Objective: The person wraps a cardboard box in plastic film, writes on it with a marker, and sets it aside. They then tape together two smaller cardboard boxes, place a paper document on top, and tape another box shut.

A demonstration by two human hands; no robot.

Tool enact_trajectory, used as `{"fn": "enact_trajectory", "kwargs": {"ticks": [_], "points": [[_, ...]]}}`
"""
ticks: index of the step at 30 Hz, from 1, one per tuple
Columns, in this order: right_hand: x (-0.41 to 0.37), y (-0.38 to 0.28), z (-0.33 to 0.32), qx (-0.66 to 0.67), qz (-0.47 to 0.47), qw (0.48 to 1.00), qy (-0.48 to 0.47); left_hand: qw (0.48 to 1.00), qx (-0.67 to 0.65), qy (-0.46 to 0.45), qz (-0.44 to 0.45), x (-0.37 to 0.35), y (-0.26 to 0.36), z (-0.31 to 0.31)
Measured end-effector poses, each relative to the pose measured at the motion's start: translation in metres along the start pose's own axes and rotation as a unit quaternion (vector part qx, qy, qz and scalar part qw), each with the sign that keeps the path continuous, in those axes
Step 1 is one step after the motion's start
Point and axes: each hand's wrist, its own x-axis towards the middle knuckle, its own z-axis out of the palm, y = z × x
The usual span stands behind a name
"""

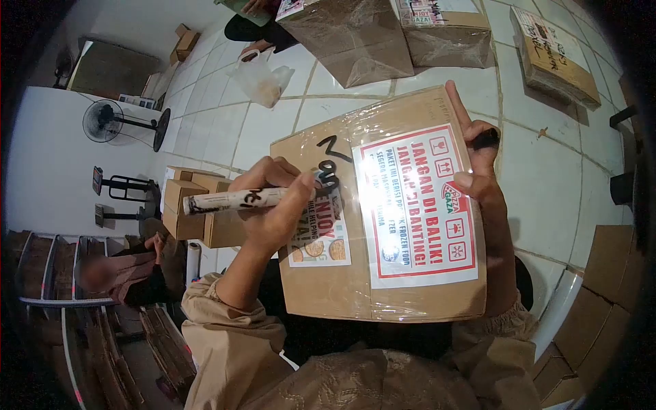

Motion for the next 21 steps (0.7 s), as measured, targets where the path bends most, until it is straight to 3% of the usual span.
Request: {"fn": "enact_trajectory", "kwargs": {"ticks": [3,6,7,9,13,15,17,19,21], "points": [[-0.001,-0.016,0.018,0.022,0.058,0.996,0.063,0.994,0.083,-0.056,0.034,0.002,0.003,0.002],[-0.002,-0.026,0.025,0.029,0.085,0.993,0.078,0.995,0.058,-0.045,0.066,0.002,-0.006,-0.005],[-0.002,-0.019,0.017,0.028,0.085,0.993,0.079,0.995,0.057,-0.046,0.066,0.002,-0.007,-0.007],[0.001,0.001,-0.006,-0.048,-0.012,0.999,-0.01,0.996,0.051,-0.03,0.067,0.001,-0.008,-0.008],[-0.002,-0.015,0.018,0.02,0.052,0.997,0.05,1.0,0.013,-0.002,0.024,0.004,-0.001,0.004],[-0.001,-0.015,0.022,0.047,0.045,0.995,0.074,0.989,0.073,-0.068,0.111,0.009,-0.002,0.005],[-0.001,-0.015,0.021,0.043,0.048,0.995,0.071,0.991,0.084,-0.073,0.076,0.006,0.001,0.002],[0.0,-0.015,0.018,0.039,0.048,0.996,0.062,0.991,-0.095,0.029,-0.093,0.004,0.004,0.0],[0.0,-0.015,0.016,0.035,0.046,0.997,0.051,0.99,-0.104,0.043,-0.087,0.0,0.01,-0.002]]}}
